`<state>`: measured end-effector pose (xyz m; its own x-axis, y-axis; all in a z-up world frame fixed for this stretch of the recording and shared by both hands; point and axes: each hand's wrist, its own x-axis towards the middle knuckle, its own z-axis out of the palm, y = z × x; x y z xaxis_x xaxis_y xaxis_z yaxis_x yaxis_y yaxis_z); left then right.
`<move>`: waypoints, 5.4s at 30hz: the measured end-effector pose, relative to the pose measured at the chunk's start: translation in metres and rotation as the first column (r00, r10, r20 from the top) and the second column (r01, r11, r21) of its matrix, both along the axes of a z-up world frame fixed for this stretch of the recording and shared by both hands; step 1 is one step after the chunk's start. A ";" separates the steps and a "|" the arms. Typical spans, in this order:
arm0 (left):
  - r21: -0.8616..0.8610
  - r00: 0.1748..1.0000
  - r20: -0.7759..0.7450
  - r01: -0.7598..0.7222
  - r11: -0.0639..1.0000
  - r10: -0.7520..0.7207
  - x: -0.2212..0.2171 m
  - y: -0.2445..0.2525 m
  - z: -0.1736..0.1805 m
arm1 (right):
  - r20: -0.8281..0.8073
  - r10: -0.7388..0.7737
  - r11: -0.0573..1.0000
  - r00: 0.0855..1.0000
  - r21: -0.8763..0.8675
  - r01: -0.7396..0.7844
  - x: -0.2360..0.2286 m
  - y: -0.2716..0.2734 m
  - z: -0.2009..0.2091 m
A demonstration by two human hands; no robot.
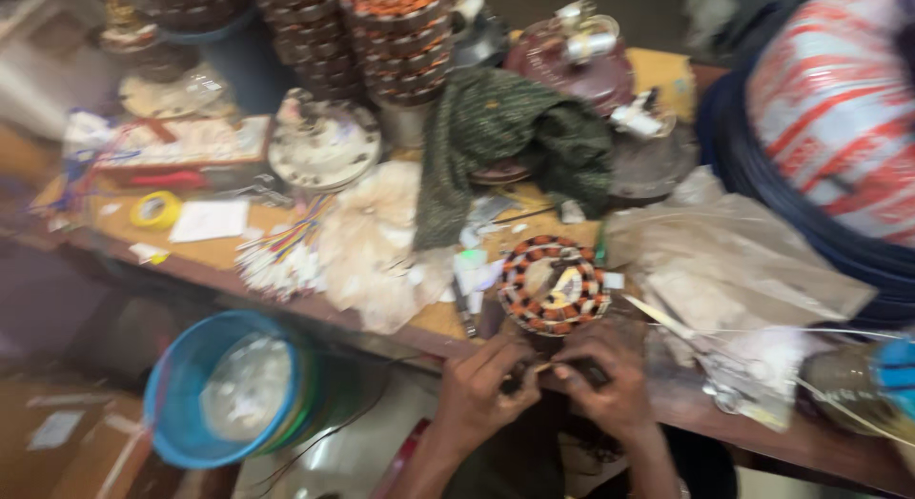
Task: The person works on a circular electrical component, likely a stator, by hand. They repeatedly insert and adjust small white insulating pieces into the slots of the copper-wound assembly while seated at a cluttered workbench.
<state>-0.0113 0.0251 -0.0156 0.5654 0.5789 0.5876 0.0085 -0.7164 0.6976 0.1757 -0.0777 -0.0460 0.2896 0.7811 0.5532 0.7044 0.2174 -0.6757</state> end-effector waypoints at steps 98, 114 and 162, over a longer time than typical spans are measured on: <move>-0.472 0.997 0.069 -0.004 0.881 0.042 0.009 0.016 -0.029 | -0.092 -0.154 0.963 0.984 -0.237 0.129 -0.018 0.014 0.040; -0.612 0.995 0.101 0.060 0.789 0.002 0.008 0.014 -0.024 | 0.049 -0.084 0.978 0.995 -0.187 0.092 -0.018 0.018 0.044; -0.477 0.999 0.042 -0.005 0.879 0.028 0.005 0.015 -0.025 | 0.062 -0.151 0.971 0.987 -0.177 0.160 -0.021 0.018 0.042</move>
<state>-0.0060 0.0402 -0.0408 0.5325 0.8045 0.2629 -0.0230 -0.2968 0.9547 0.1546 -0.0601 -0.0036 0.3923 0.8166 0.4234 0.7523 -0.0200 -0.6585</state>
